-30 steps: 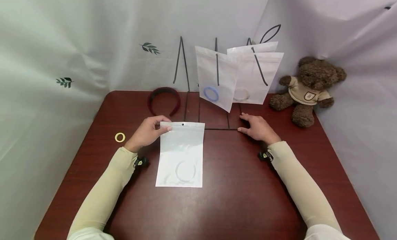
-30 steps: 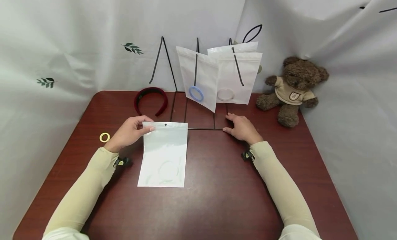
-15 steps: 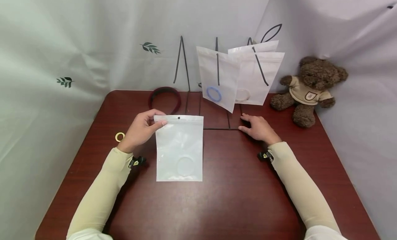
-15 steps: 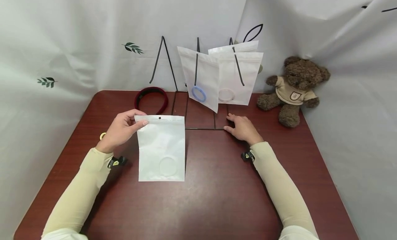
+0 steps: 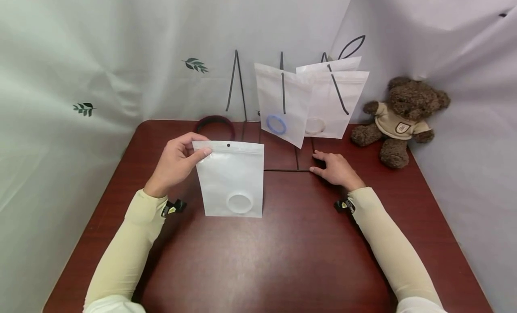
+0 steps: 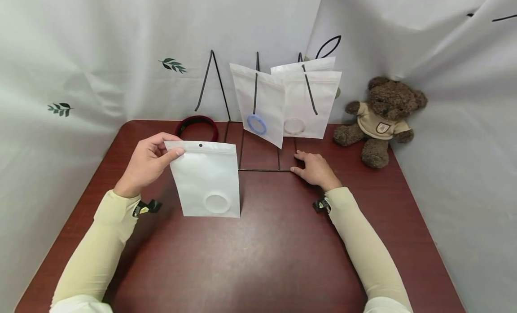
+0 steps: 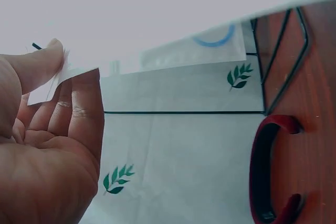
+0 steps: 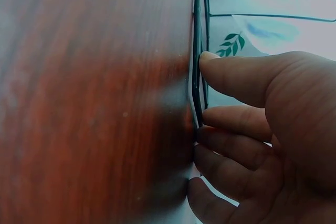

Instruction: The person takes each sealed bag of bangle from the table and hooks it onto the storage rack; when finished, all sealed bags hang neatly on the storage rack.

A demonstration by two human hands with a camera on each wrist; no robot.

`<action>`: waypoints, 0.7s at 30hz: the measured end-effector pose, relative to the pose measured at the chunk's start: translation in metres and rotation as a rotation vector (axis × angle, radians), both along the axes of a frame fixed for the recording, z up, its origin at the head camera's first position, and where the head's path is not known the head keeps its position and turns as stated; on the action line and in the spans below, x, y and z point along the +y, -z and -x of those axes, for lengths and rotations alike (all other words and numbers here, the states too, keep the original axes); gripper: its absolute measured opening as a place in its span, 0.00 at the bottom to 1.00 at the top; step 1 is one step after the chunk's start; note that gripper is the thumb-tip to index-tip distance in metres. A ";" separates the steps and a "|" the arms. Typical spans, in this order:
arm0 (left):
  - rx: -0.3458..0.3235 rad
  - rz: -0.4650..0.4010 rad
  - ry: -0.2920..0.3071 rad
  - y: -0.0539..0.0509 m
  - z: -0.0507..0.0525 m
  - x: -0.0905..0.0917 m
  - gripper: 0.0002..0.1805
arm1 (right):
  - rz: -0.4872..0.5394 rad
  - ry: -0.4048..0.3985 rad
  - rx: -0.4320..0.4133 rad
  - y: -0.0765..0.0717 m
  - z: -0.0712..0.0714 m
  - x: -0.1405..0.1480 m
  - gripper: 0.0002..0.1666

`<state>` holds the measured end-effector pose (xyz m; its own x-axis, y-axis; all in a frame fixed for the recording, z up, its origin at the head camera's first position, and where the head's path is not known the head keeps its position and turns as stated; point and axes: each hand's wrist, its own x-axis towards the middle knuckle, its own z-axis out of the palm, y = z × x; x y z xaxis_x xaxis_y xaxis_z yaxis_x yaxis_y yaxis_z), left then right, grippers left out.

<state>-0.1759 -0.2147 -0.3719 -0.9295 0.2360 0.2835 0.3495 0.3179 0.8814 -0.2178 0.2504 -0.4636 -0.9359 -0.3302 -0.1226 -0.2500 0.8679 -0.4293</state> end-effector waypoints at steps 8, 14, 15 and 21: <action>0.179 0.016 -0.101 -0.012 0.008 0.006 0.09 | 0.001 0.008 -0.005 0.001 0.001 0.000 0.37; 0.236 -0.025 -0.155 -0.021 0.013 0.012 0.09 | -0.002 0.012 -0.008 0.000 0.001 0.000 0.37; 0.246 -0.032 -0.165 -0.022 0.014 0.013 0.09 | -0.002 0.013 -0.008 0.000 0.001 0.000 0.37; 0.269 -0.093 -0.191 -0.031 0.022 0.017 0.10 | -0.003 0.012 -0.006 0.000 0.001 0.000 0.37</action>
